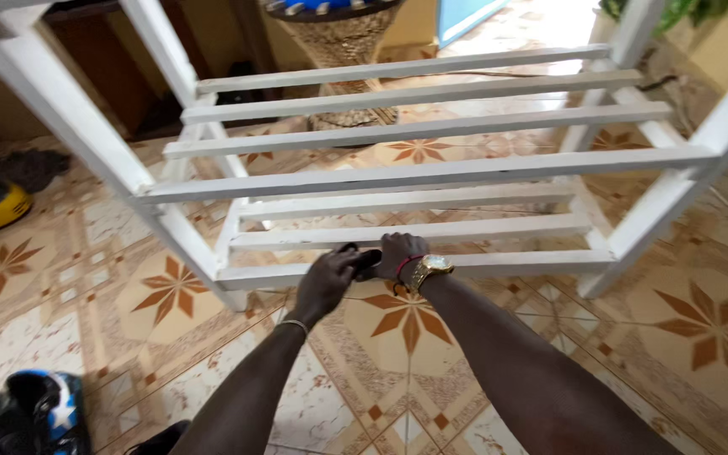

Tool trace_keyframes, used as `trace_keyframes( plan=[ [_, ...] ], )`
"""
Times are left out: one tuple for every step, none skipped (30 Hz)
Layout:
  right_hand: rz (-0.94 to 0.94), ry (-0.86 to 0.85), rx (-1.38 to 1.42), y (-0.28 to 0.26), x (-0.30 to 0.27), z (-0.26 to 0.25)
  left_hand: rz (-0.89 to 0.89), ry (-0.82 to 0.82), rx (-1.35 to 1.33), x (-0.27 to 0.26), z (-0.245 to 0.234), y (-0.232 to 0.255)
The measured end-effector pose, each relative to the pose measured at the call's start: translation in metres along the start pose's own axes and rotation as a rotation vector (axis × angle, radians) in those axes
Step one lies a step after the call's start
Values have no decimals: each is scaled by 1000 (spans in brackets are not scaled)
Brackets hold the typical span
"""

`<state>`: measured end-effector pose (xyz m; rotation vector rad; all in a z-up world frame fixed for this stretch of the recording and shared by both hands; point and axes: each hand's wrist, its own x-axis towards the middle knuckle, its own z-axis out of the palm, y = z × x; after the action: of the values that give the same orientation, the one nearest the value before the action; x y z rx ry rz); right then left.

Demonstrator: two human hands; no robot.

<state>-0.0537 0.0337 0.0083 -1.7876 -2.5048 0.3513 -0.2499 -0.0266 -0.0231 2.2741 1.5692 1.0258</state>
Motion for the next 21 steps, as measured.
trace_keyframes(
  plan=[
    [9,-67,-19,-3,2,-8,6,15,23,-3,-14,-11],
    [17,-134,-40,-6,2,-13,-111,20,58,-11,-29,-21],
    [20,-180,-58,-10,5,-17,-226,29,91,-20,-46,-32],
    [23,-226,-78,-12,7,-20,-342,39,122,-29,-63,-40],
    [31,-270,-98,-10,8,-21,-336,128,205,-38,-78,-48],
    [-19,-239,-128,-8,9,-20,-328,217,288,-49,-86,-51],
    [-63,-211,-154,-4,8,-15,-266,372,347,-63,-86,-51],
    [-108,-184,-179,-1,7,-9,-201,526,407,-78,-83,-50],
    [-105,-197,-238,-3,7,-3,-132,677,475,-90,-84,-53],
    [-102,-209,-297,-4,7,3,-250,704,441,-98,-80,-55],
    [-84,-174,-306,-5,7,9,-364,733,403,-103,-70,-58],
    [-66,-138,-315,-6,8,14,-477,762,364,-104,-61,-64],
    [-43,-107,-324,-4,6,19,-655,807,193,-105,-52,-73],
    [-31,-117,-303,-3,6,23,-829,843,15,-102,-44,-85],
    [-18,-130,-286,-1,6,27,-1002,868,-172,-98,-36,-97],
    [-5,-143,-268,-1,7,31,-1060,878,-329,-93,-33,-112],
    [12,-168,-216,1,9,32,-1114,888,-491,-87,-33,-126],
    [30,-192,-164,3,11,34,-1165,895,-655,-83,-34,-136],
    [55,-214,-107,5,13,37,-1169,679,-434,-78,-36,-144],
    [49,-232,-98,6,15,39,-1156,463,-215,-70,-41,-150],
    [42,-252,-92,8,18,42,-1128,248,-1,-62,-47,-153]
  ],
)
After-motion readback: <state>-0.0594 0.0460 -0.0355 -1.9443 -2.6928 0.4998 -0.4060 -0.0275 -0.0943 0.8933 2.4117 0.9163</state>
